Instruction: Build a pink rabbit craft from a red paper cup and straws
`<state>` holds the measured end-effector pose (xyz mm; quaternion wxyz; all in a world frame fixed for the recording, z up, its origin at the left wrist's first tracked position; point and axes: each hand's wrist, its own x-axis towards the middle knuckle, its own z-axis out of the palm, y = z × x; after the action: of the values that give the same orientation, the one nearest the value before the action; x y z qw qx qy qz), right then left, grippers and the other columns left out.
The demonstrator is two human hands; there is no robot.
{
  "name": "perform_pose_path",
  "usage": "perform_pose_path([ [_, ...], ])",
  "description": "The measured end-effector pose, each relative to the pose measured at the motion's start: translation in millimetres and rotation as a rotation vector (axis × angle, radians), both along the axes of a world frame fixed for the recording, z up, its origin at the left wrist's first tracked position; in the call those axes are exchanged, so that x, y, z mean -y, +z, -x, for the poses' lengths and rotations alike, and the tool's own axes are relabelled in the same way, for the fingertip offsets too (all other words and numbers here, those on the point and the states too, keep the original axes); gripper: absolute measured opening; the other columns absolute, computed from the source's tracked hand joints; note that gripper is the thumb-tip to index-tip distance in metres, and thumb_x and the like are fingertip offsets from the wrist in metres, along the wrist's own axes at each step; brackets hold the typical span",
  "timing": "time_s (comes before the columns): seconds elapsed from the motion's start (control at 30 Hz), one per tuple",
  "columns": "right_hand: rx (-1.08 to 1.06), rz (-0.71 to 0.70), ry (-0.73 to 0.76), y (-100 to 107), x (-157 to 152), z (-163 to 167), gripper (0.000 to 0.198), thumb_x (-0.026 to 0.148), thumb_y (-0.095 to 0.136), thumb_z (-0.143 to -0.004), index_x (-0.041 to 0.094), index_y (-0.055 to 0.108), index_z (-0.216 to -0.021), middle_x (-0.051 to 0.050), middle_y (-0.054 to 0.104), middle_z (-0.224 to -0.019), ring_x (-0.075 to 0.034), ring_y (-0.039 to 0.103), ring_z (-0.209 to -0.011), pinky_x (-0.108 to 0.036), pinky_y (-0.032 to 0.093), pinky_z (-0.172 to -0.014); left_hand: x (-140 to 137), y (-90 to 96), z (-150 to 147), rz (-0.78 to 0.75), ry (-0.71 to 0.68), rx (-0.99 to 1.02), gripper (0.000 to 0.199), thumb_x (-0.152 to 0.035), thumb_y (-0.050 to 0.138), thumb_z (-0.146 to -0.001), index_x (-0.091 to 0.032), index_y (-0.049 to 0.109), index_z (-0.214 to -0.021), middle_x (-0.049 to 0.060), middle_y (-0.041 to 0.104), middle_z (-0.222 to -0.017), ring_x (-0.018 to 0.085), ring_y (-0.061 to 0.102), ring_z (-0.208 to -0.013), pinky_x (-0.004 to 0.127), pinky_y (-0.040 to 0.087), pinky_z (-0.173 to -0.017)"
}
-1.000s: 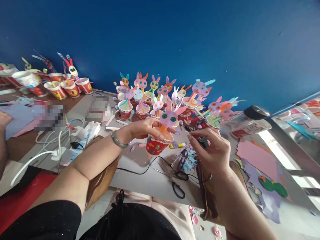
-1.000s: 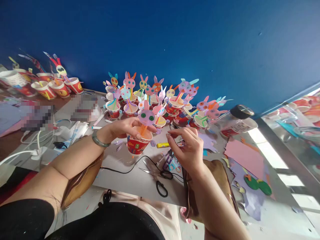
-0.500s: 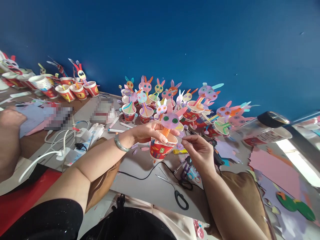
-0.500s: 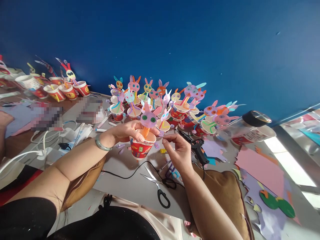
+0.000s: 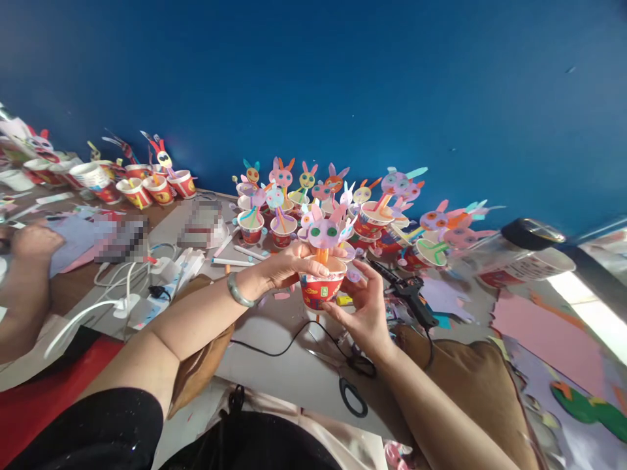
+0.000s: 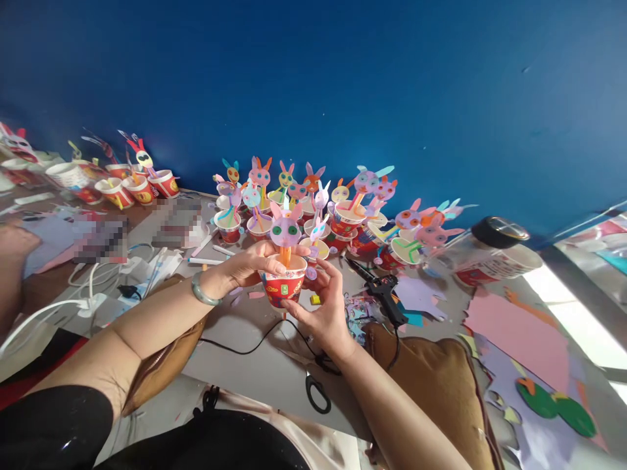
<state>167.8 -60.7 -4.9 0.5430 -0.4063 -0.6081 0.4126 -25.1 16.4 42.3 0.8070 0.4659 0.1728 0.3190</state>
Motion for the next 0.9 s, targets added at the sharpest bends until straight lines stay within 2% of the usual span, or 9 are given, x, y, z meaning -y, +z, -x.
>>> perform_pose_path([
  [0.2, 0.011, -0.037, -0.080, -11.4, 3.9, 11.2, 0.076, 0.044, 0.090, -0.076, 0.034, 0.040, -0.132, -0.010, 0.056, -0.136, -0.022, 0.071, -0.100, -0.042, 0.064, -0.084, 4.0, -1.5, -6.6, -0.014, 0.096, -0.039, 0.066, -0.031, 0.093, -0.058, -0.012, 0.074, -0.118, 0.011, 0.078, -0.095, 0.019, 0.072, -0.082, 0.028, 0.054, -0.075],
  [0.3, 0.002, -0.040, -0.080, -14.0, 2.6, 12.5, 0.081, 0.043, 0.090, -0.076, 0.035, 0.036, -0.137, -0.011, 0.055, -0.139, -0.023, 0.071, -0.102, -0.044, 0.065, -0.086, 6.1, -0.9, -9.3, -0.041, 0.098, -0.057, 0.069, -0.034, 0.094, -0.057, -0.010, 0.073, -0.119, 0.011, 0.078, -0.092, 0.015, 0.069, -0.072, 0.027, 0.054, -0.071],
  [0.43, 0.043, -0.141, -0.114, -14.9, -1.0, 6.3, 0.090, 0.036, 0.091, -0.075, 0.037, 0.032, -0.143, -0.011, 0.049, -0.144, -0.024, 0.071, -0.106, -0.045, 0.066, -0.086, 7.7, -1.2, -10.8, -0.055, 0.135, -0.044, 0.063, -0.035, 0.095, -0.057, -0.009, 0.076, -0.111, 0.011, 0.078, -0.090, 0.017, 0.070, -0.075, 0.027, 0.056, -0.073],
  [0.53, 0.135, -0.205, -0.117, -14.4, -2.7, -1.2, 0.086, 0.032, 0.090, -0.075, 0.037, 0.036, -0.141, -0.011, 0.046, -0.144, -0.024, 0.070, -0.108, -0.044, 0.066, -0.086, 8.7, -1.6, -10.9, -0.090, 0.140, -0.047, 0.054, -0.034, 0.095, -0.058, -0.010, 0.078, -0.103, 0.011, 0.079, -0.093, 0.017, 0.072, -0.079, 0.027, 0.057, -0.077],
  [0.7, 0.191, -0.199, -0.114, -8.6, -1.4, -5.0, 0.083, 0.032, 0.090, -0.075, 0.036, 0.037, -0.138, -0.010, 0.048, -0.142, -0.024, 0.070, -0.107, -0.045, 0.067, -0.086, 11.8, 1.8, -11.8, -0.071, 0.148, -0.075, 0.044, -0.032, 0.095, -0.057, -0.011, 0.079, -0.092, 0.010, 0.078, -0.086, 0.017, 0.071, -0.076, 0.026, 0.057, -0.075],
  [0.8, 0.167, -0.199, -0.112, -6.5, -1.6, -2.9, 0.083, 0.032, 0.088, -0.077, 0.036, 0.033, -0.139, -0.011, 0.050, -0.141, -0.026, 0.069, -0.114, -0.046, 0.067, -0.087, 13.2, 2.8, -13.5, -0.059, 0.207, -0.070, 0.041, -0.030, 0.093, -0.058, -0.010, 0.079, -0.091, 0.008, 0.077, -0.081, 0.014, 0.068, -0.068, 0.027, 0.056, -0.074],
  [0.9, 0.146, -0.199, -0.109, -8.9, -3.2, -1.1, 0.086, 0.034, 0.087, -0.078, 0.037, 0.030, -0.143, -0.012, 0.051, -0.140, -0.026, 0.071, -0.110, -0.047, 0.066, -0.089, 13.2, 0.4, -15.4, -0.039, 0.252, -0.058, 0.042, -0.029, 0.089, -0.060, -0.010, 0.077, -0.095, 0.008, 0.078, -0.085, 0.015, 0.070, -0.073, 0.027, 0.056, -0.075],
])
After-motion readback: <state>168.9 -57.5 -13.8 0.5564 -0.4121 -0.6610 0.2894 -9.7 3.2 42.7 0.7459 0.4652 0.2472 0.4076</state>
